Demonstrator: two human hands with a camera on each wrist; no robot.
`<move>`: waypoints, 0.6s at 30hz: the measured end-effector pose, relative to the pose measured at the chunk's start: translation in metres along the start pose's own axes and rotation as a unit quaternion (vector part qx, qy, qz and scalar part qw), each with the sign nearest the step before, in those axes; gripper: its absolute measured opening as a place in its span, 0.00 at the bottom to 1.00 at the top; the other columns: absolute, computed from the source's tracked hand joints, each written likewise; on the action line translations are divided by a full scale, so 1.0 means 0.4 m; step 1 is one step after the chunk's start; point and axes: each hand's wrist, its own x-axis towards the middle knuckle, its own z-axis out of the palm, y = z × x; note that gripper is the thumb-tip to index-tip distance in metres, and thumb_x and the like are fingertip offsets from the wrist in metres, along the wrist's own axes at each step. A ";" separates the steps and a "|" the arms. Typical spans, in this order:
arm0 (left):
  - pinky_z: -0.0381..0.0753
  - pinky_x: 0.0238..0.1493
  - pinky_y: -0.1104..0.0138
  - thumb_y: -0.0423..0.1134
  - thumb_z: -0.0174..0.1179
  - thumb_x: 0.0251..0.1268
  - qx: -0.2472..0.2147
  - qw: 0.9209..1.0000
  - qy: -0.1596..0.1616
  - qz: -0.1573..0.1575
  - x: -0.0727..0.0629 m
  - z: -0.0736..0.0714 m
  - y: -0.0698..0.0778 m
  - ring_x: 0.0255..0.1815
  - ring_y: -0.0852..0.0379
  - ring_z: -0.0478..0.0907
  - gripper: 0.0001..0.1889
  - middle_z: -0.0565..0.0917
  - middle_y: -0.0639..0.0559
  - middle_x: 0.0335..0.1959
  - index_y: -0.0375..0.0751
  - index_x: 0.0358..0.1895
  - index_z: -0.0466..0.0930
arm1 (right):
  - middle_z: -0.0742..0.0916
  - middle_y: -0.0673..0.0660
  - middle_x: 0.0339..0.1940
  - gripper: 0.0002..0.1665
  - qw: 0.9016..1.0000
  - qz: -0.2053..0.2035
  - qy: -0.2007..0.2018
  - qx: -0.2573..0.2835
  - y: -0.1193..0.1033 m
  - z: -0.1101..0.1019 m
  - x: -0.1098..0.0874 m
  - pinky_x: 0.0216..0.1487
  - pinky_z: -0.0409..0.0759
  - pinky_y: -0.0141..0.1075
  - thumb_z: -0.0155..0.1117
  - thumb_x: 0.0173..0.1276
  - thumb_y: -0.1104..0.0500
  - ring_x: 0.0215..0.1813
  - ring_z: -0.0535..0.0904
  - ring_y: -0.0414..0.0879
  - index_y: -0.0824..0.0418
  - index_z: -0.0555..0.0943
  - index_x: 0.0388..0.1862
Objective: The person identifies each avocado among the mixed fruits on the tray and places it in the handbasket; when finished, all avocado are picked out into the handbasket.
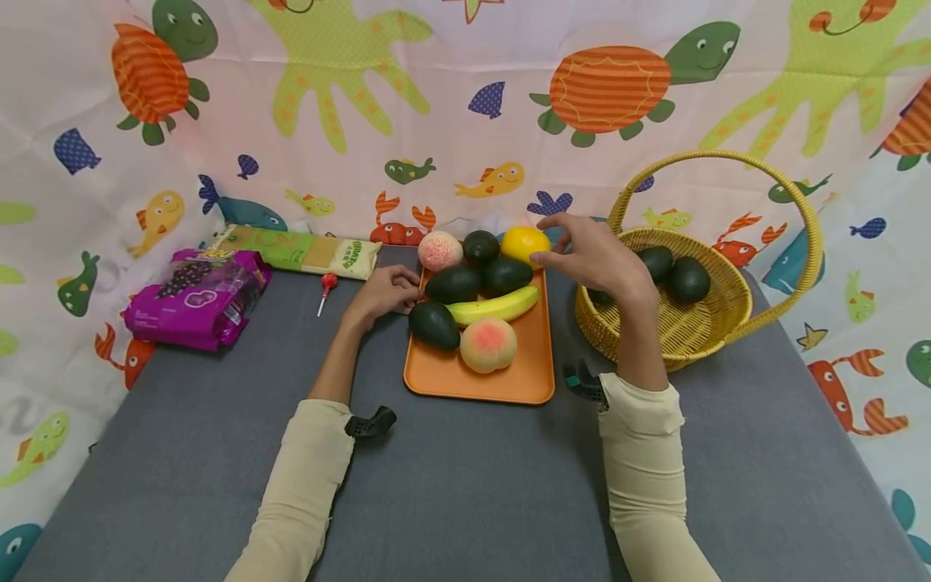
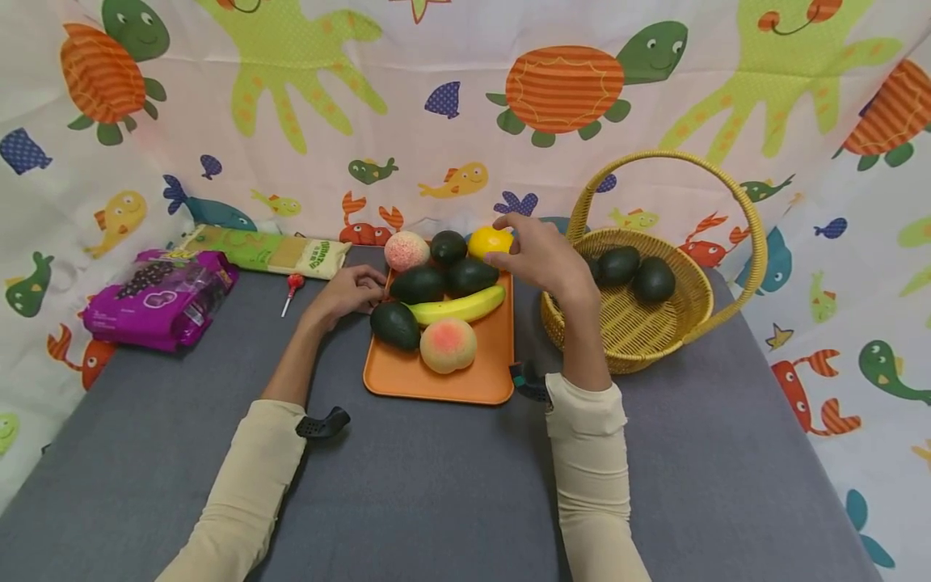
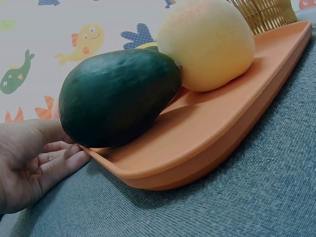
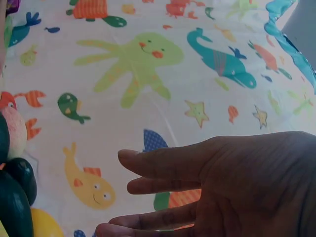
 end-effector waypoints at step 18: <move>0.87 0.33 0.73 0.36 0.65 0.72 0.009 1.000 0.003 0.003 -0.001 -0.001 -0.003 0.31 0.62 0.82 0.16 0.84 0.52 0.34 0.34 0.57 0.79 | 0.87 0.64 0.52 0.30 0.992 -0.094 -0.078 -0.035 -0.131 0.141 0.054 0.47 0.82 0.43 0.67 0.77 0.53 0.42 0.80 0.53 0.64 0.74 0.72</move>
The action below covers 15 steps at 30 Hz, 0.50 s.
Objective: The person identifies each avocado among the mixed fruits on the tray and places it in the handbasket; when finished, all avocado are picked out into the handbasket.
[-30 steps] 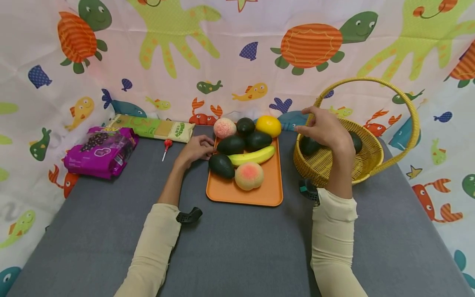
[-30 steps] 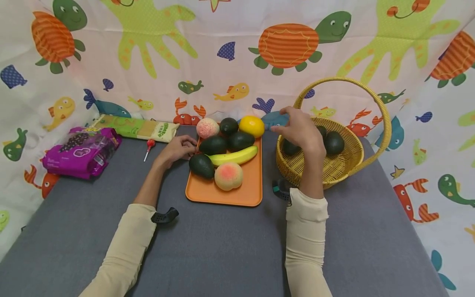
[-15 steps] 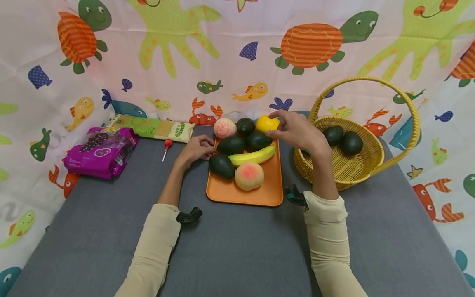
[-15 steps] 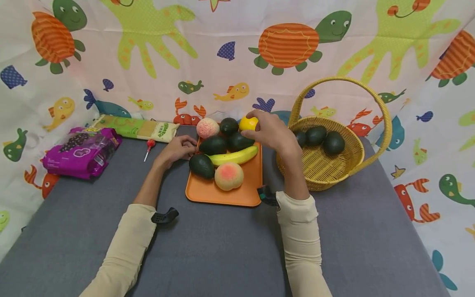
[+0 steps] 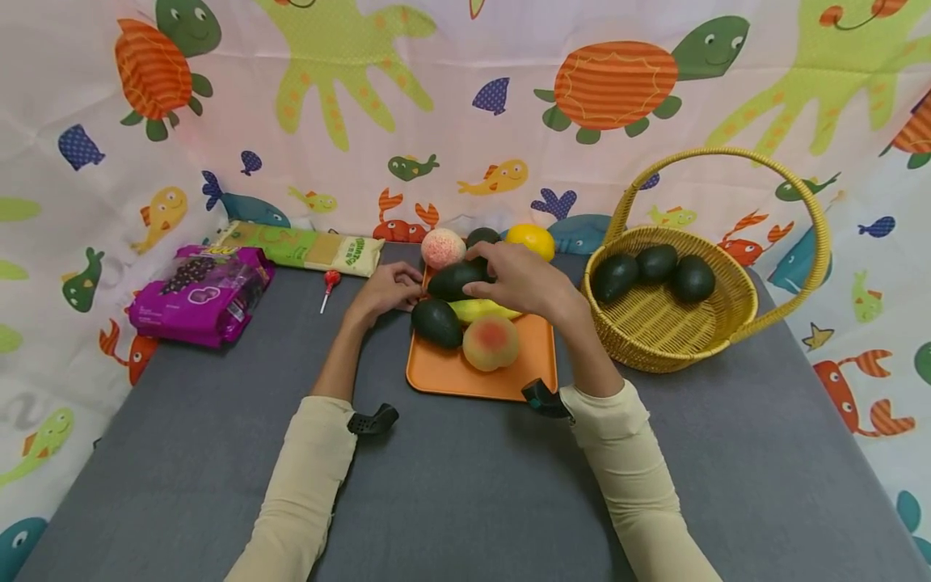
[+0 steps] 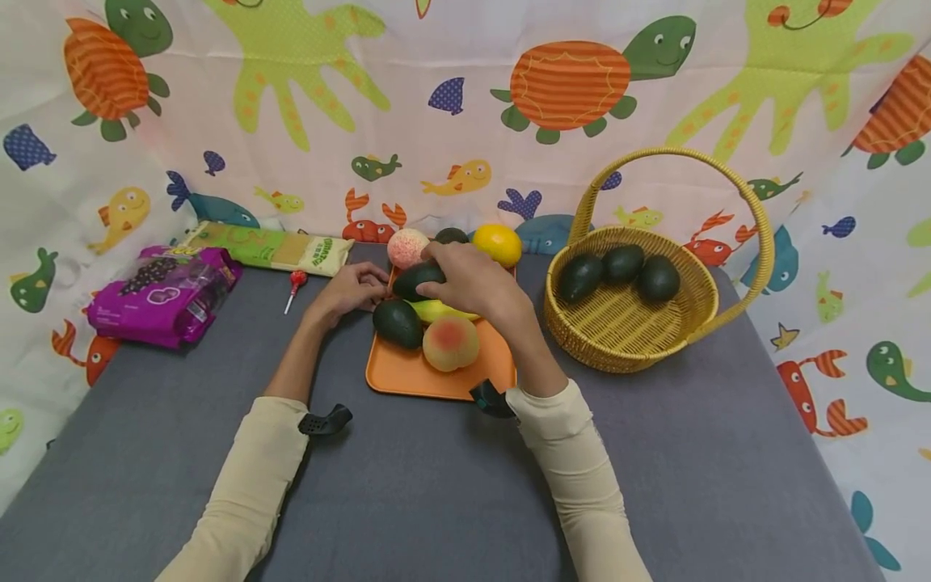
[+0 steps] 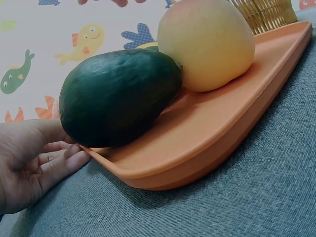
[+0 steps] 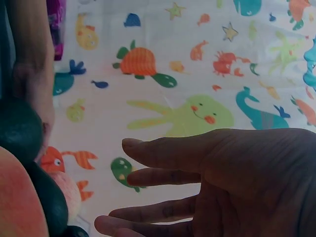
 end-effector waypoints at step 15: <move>0.87 0.32 0.73 0.37 0.65 0.72 -0.002 1.000 0.000 -0.004 0.005 -0.001 0.003 0.31 0.62 0.81 0.15 0.84 0.53 0.33 0.34 0.57 0.79 | 0.82 0.60 0.71 0.34 0.996 -0.004 -0.084 -0.024 -0.035 0.085 0.055 0.70 0.82 0.50 0.68 0.76 0.51 0.67 0.82 0.56 0.60 0.72 0.76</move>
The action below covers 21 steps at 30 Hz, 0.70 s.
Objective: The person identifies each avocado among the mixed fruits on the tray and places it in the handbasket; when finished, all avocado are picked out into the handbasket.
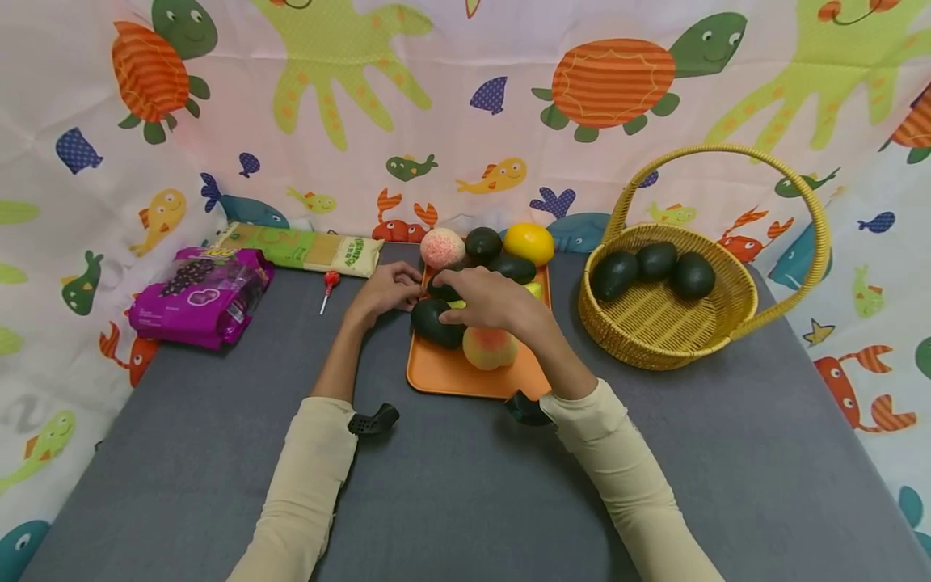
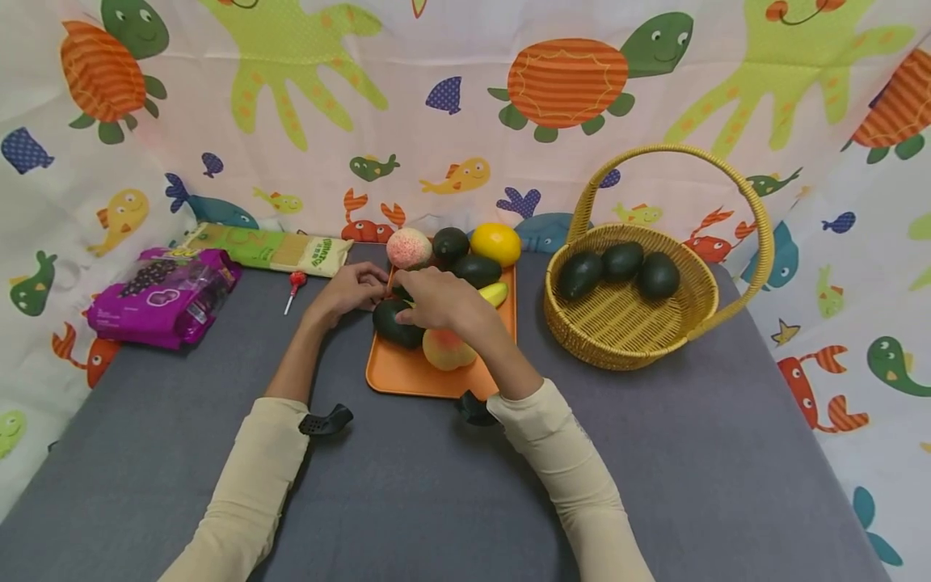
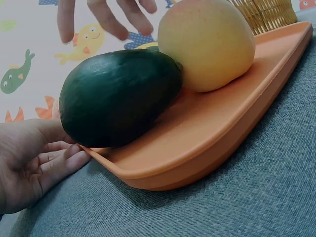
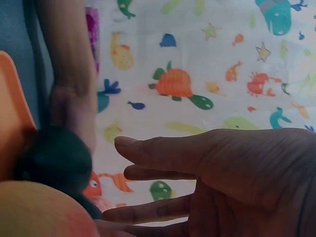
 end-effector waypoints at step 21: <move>0.87 0.33 0.73 0.36 0.62 0.72 0.006 1.000 -0.001 -0.003 0.001 -0.002 -0.003 0.33 0.62 0.82 0.16 0.83 0.50 0.37 0.35 0.58 0.79 | 0.81 0.61 0.69 0.40 0.996 0.024 -0.026 -0.086 -0.031 0.097 0.061 0.67 0.83 0.54 0.71 0.72 0.50 0.64 0.80 0.59 0.49 0.68 0.80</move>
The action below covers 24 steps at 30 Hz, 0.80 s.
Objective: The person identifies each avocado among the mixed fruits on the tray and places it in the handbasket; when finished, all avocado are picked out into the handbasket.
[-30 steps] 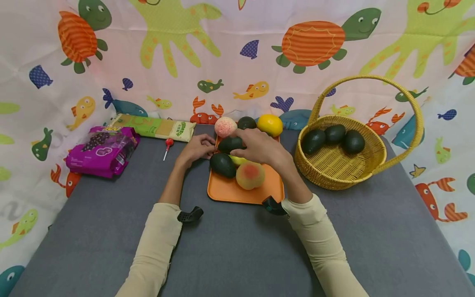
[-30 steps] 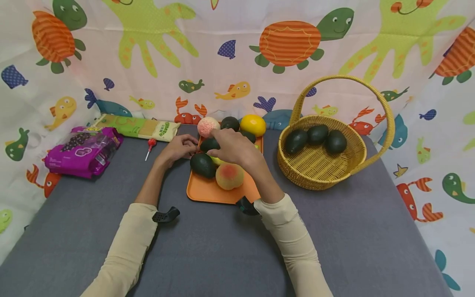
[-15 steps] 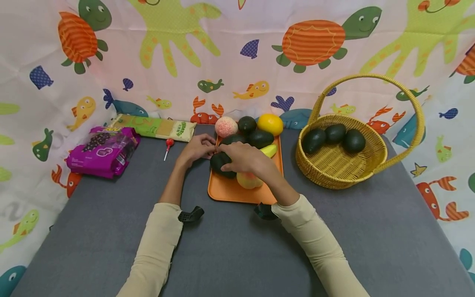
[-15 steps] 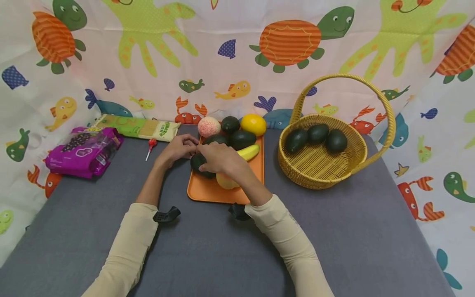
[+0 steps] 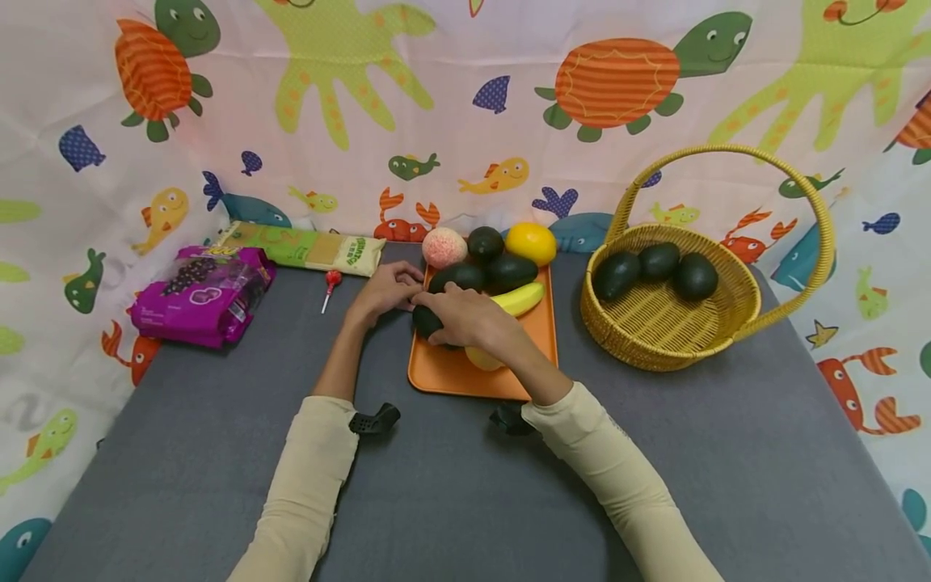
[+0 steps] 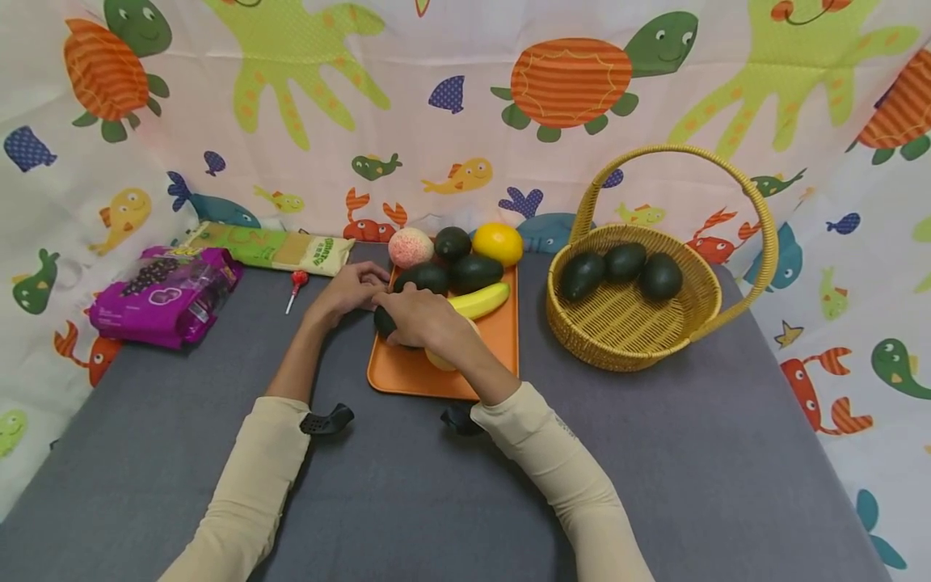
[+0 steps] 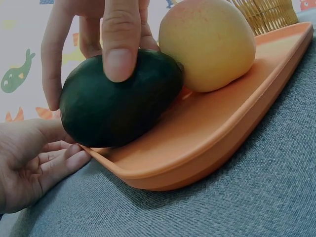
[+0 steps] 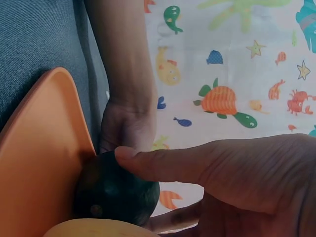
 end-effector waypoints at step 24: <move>0.92 0.37 0.66 0.36 0.65 0.72 -0.017 1.000 -0.007 0.008 0.002 -0.001 -0.006 0.31 0.60 0.83 0.16 0.84 0.50 0.34 0.33 0.57 0.77 | 0.76 0.67 0.68 0.39 0.965 -0.046 0.215 0.145 0.039 -0.103 -0.092 0.63 0.85 0.55 0.70 0.73 0.57 0.61 0.79 0.61 0.48 0.67 0.80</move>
